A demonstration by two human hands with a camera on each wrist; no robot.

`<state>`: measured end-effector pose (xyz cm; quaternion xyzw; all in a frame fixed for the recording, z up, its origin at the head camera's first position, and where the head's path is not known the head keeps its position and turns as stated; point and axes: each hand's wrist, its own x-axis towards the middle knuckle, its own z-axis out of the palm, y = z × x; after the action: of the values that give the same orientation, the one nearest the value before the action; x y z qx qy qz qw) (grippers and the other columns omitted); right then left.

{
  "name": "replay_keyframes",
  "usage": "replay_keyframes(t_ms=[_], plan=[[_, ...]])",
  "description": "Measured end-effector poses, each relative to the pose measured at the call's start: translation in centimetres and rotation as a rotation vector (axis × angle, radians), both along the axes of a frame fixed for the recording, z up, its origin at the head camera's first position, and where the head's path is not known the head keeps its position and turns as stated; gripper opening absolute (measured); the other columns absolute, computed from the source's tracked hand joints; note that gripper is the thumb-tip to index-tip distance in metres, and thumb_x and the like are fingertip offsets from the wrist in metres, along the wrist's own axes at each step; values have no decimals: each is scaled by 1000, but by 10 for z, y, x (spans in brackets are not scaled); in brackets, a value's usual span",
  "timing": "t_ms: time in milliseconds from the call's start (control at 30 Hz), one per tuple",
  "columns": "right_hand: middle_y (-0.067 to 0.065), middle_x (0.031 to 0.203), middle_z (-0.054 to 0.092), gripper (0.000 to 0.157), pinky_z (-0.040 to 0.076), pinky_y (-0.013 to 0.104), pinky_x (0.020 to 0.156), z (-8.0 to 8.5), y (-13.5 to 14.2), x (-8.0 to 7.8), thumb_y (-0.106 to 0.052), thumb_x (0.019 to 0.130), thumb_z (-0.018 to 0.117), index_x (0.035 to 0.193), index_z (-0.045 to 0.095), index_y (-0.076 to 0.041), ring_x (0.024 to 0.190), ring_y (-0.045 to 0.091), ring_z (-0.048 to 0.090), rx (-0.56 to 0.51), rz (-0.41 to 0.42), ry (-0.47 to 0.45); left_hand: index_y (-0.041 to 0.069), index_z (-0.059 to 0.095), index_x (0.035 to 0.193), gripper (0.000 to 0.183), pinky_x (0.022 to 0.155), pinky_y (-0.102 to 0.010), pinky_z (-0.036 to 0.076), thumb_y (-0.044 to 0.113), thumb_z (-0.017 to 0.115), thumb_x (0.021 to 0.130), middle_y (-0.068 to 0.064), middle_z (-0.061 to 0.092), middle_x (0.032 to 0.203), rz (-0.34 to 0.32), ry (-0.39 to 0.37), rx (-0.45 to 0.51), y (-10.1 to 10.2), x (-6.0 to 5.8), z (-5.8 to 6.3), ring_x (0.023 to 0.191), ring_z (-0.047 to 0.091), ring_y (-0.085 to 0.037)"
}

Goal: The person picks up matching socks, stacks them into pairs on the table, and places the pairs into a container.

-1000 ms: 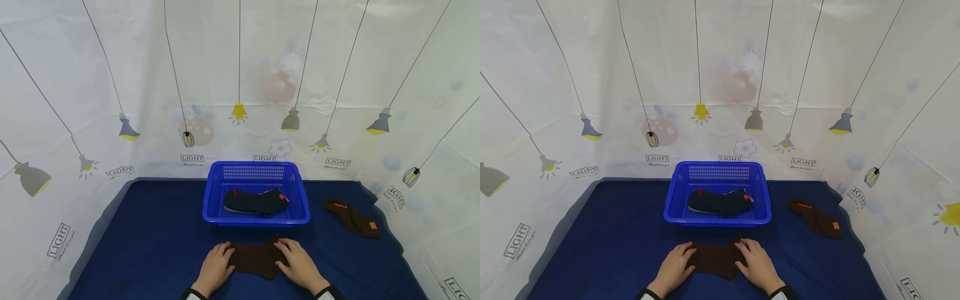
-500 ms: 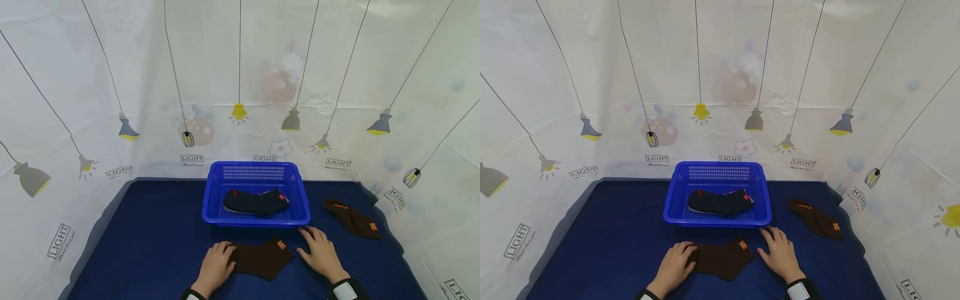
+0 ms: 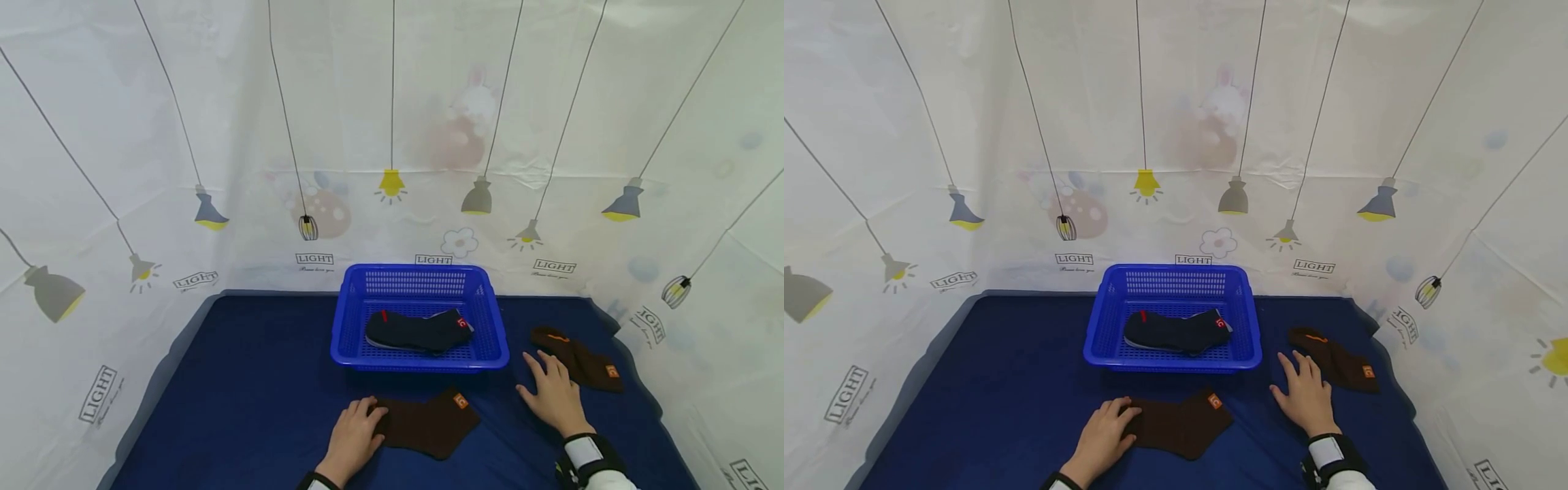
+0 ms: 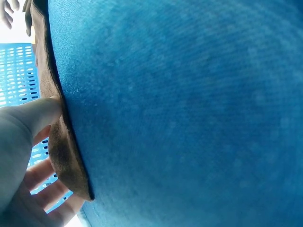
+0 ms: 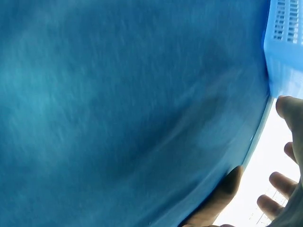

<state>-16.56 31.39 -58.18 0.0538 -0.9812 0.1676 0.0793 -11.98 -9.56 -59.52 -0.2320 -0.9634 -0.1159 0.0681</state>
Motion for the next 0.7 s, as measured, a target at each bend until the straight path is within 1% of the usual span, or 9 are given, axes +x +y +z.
replay_keyframes(t_ms=[200,367,533,700], plan=[[40,157,44,67,45,87,92,-1,17,-12,-21,97,81,153,54,5,142,69,40,-20,-33,-36,14,79,122,44,87,-46,58,21,98,83,-12,69,126,8,-3,12,0,0,0,112,66,-33],[43,157,39,68,42,89,93,-2,39,-20,-23,100,76,155,49,6,143,70,37,-36,-81,-107,13,80,120,43,87,-47,58,20,99,81,-12,70,125,21,-7,33,0,-1,-1,111,66,-33],[46,159,32,69,38,91,99,-5,58,-27,-25,104,71,157,41,8,144,72,31,-79,-126,-190,14,80,121,43,87,-46,58,21,98,82,-11,69,126,33,-49,38,0,-1,-1,112,65,-33],[47,158,27,71,36,90,102,-7,70,-32,-24,104,68,158,35,9,144,74,27,-100,-157,-249,14,80,121,44,85,-45,58,21,99,82,-11,69,125,31,-36,44,0,-2,-1,110,65,-32]])
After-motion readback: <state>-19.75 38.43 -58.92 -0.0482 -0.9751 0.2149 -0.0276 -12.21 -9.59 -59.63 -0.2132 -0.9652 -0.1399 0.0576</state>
